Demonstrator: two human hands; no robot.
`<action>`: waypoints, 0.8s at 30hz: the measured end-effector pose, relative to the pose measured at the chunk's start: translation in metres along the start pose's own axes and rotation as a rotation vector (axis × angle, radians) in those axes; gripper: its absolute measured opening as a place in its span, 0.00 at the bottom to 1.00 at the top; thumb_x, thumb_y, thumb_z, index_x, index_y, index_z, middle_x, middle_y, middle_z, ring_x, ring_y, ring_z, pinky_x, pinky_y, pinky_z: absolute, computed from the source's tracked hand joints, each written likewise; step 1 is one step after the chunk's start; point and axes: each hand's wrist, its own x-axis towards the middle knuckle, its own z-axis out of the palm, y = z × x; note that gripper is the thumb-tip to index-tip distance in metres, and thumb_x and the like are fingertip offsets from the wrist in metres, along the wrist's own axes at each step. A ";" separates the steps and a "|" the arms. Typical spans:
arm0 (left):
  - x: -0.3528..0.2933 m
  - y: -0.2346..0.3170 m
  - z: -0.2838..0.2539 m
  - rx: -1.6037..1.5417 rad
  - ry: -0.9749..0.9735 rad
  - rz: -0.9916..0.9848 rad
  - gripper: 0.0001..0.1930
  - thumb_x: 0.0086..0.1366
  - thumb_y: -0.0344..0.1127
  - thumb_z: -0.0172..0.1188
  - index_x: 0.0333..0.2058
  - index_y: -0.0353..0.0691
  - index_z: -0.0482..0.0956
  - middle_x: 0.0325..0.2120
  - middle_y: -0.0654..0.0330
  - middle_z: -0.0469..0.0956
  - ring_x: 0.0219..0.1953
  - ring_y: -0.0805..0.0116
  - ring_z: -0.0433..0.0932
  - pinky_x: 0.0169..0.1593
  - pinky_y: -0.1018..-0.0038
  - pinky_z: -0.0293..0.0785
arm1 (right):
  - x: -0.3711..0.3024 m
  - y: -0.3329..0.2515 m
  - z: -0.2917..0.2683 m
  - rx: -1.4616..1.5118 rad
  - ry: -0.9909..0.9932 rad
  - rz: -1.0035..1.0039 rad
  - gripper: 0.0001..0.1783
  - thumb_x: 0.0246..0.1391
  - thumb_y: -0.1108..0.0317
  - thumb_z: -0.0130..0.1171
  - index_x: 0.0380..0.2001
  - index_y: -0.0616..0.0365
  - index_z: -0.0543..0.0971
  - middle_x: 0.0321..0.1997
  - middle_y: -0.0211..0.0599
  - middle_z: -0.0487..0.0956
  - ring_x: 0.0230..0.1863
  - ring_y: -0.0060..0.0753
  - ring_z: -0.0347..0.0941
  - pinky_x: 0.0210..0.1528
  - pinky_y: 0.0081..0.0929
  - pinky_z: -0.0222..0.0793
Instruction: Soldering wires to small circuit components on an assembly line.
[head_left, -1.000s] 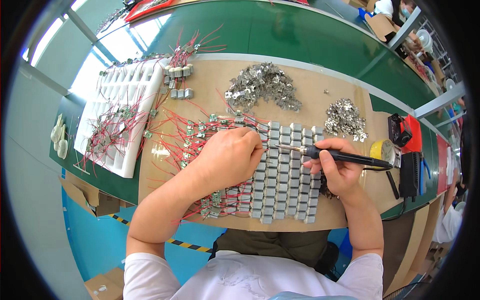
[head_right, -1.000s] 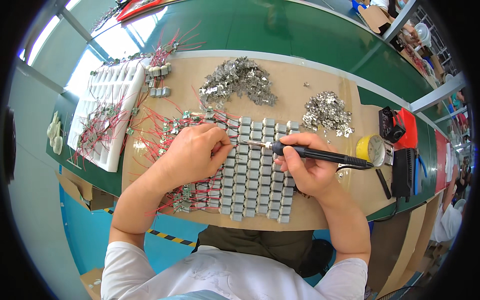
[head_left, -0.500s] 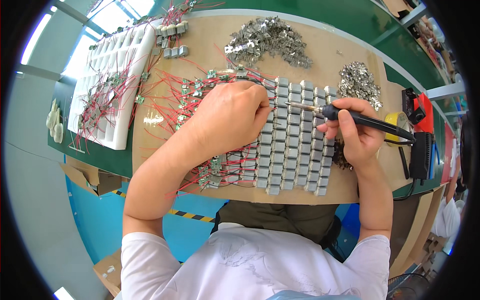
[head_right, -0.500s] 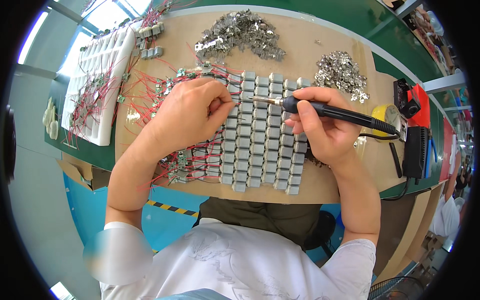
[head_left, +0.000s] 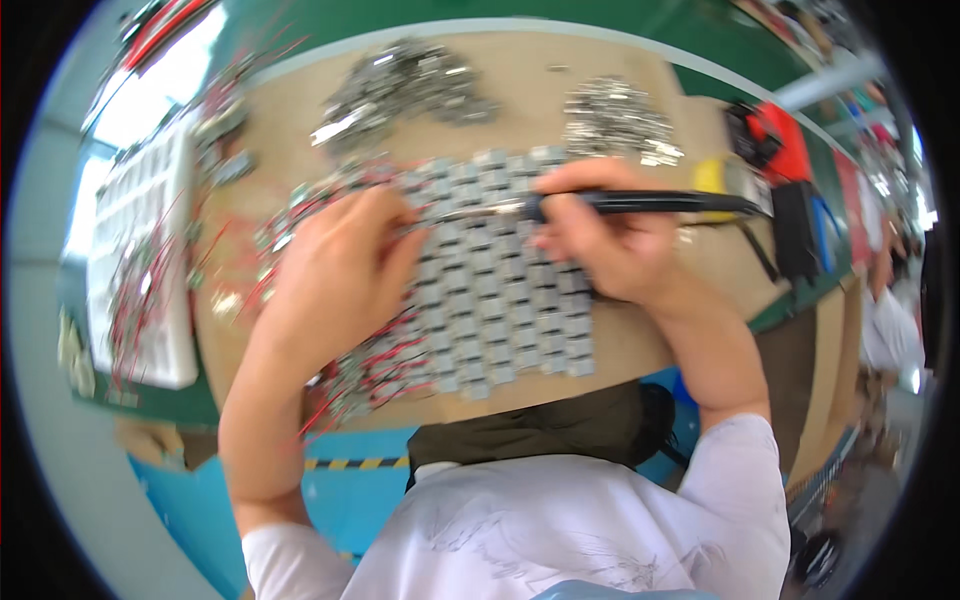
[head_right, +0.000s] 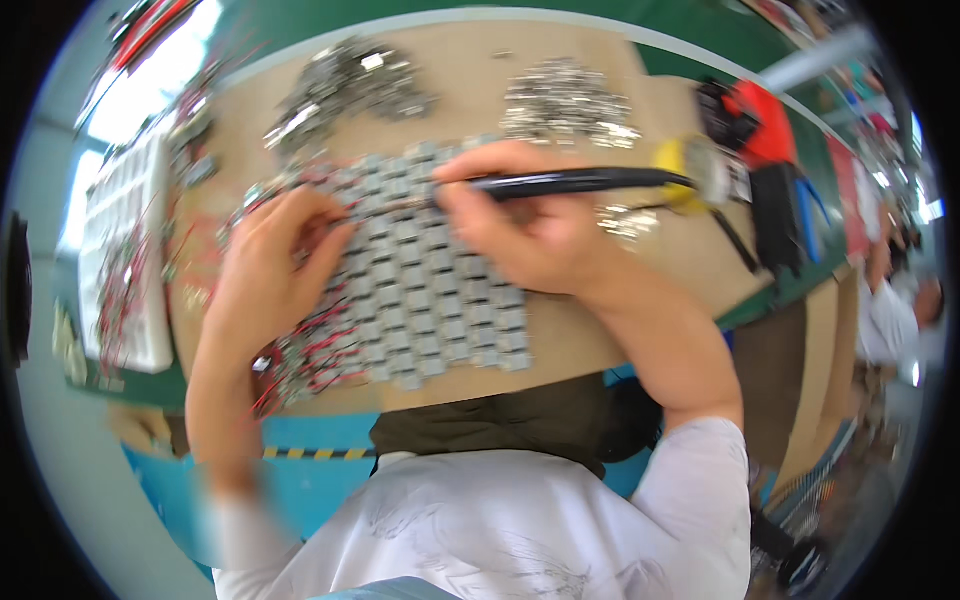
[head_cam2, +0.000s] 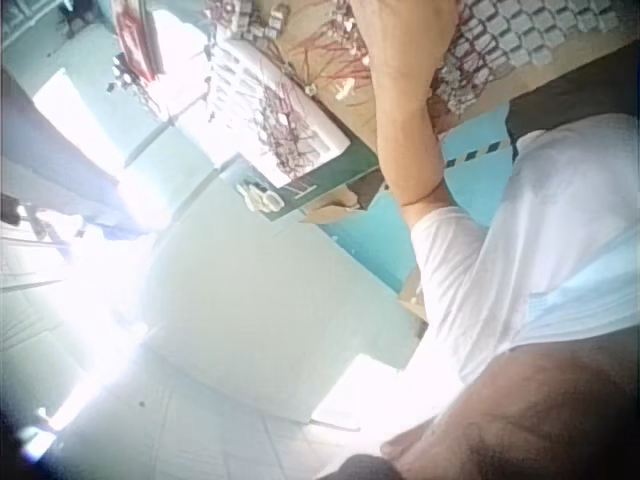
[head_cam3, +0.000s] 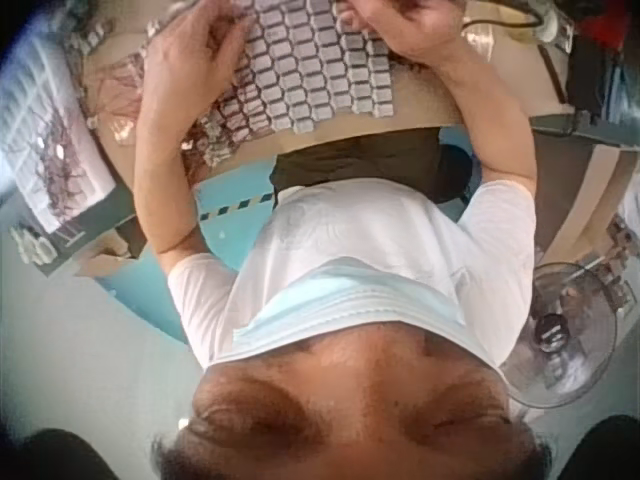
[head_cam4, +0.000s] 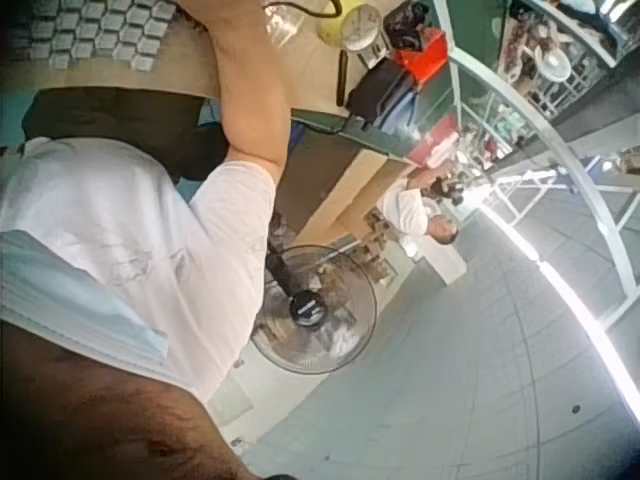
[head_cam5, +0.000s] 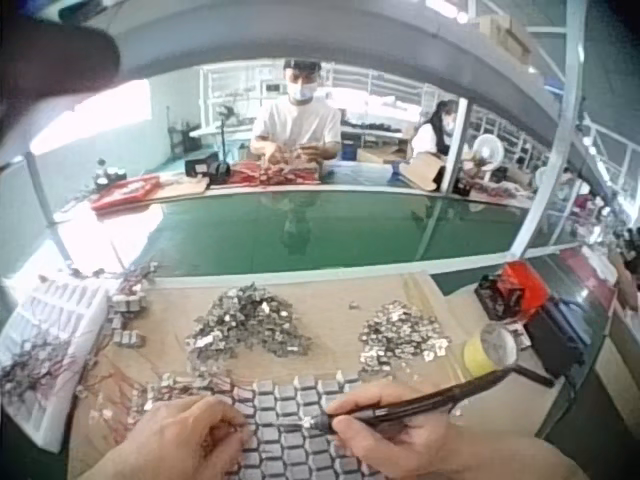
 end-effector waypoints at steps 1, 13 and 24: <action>0.002 0.005 -0.001 -0.013 -0.029 -0.027 0.09 0.60 0.32 0.65 0.35 0.34 0.76 0.27 0.50 0.79 0.30 0.50 0.79 0.35 0.61 0.75 | 0.000 0.001 -0.001 -0.021 0.006 -0.013 0.09 0.60 0.76 0.61 0.44 0.60 0.80 0.30 0.28 0.79 0.27 0.13 0.74 0.25 0.14 0.67; 0.004 0.022 -0.006 -0.039 -0.091 0.001 0.09 0.53 0.22 0.67 0.28 0.31 0.74 0.25 0.56 0.72 0.26 0.61 0.73 0.32 0.68 0.70 | 0.000 -0.002 -0.007 -0.027 0.005 -0.012 0.09 0.56 0.77 0.63 0.42 0.62 0.80 0.34 0.33 0.83 0.33 0.15 0.78 0.30 0.14 0.74; 0.000 -0.004 -0.008 0.022 -0.138 0.117 0.07 0.56 0.29 0.67 0.30 0.35 0.78 0.29 0.54 0.75 0.33 0.52 0.77 0.38 0.61 0.74 | -0.001 0.000 -0.003 -0.045 0.067 -0.023 0.09 0.59 0.78 0.60 0.43 0.62 0.80 0.31 0.31 0.81 0.26 0.14 0.76 0.28 0.14 0.74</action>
